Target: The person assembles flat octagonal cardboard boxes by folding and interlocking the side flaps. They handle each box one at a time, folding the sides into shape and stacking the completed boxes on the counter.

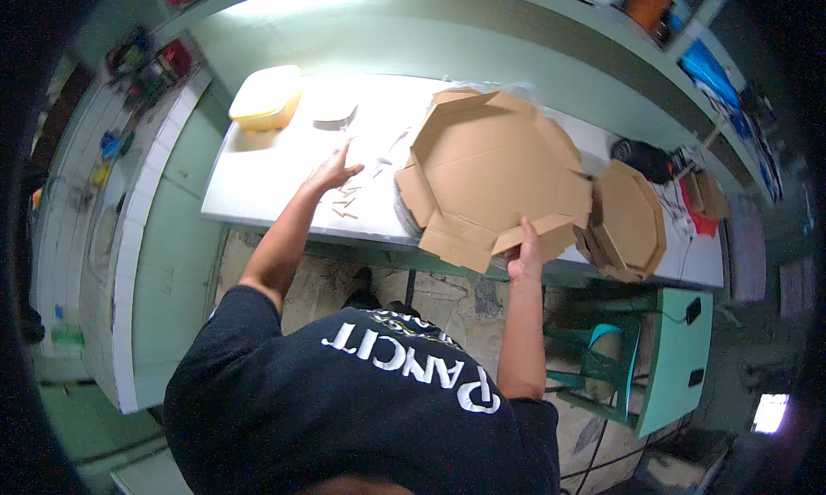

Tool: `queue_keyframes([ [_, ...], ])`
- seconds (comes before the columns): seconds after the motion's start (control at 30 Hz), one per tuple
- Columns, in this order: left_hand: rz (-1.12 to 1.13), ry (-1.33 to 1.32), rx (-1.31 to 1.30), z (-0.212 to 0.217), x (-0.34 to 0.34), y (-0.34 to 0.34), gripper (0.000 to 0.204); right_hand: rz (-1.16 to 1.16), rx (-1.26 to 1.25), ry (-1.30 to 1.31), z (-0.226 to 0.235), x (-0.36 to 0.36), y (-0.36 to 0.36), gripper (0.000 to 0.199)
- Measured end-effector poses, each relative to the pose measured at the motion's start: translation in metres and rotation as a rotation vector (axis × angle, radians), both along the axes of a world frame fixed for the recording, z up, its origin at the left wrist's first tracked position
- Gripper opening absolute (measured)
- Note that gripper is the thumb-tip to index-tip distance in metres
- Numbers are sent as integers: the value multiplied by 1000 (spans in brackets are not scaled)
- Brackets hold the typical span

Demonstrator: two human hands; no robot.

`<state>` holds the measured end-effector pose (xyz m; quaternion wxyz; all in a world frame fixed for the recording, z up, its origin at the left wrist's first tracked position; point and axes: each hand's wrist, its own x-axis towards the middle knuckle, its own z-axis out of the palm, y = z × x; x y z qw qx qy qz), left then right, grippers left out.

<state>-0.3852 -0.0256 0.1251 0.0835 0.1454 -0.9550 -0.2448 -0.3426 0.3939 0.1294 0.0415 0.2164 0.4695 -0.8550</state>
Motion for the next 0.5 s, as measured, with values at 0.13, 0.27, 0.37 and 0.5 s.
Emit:
queue_keyframes([
  [0.13,-287,527,166,18,11,27,26,-11,375,-35,13,37,25,26],
  [0.27,-778,511,196,42,28,88,18,61,1491,555,28,52,44,21],
  [0.37,-1028,478,-37,48,20,112,21,325,1901,986,35,37,43,25],
  [0.5,-1218,269,-61,43,1,116,27,592,1679,938,42,1,37,23],
])
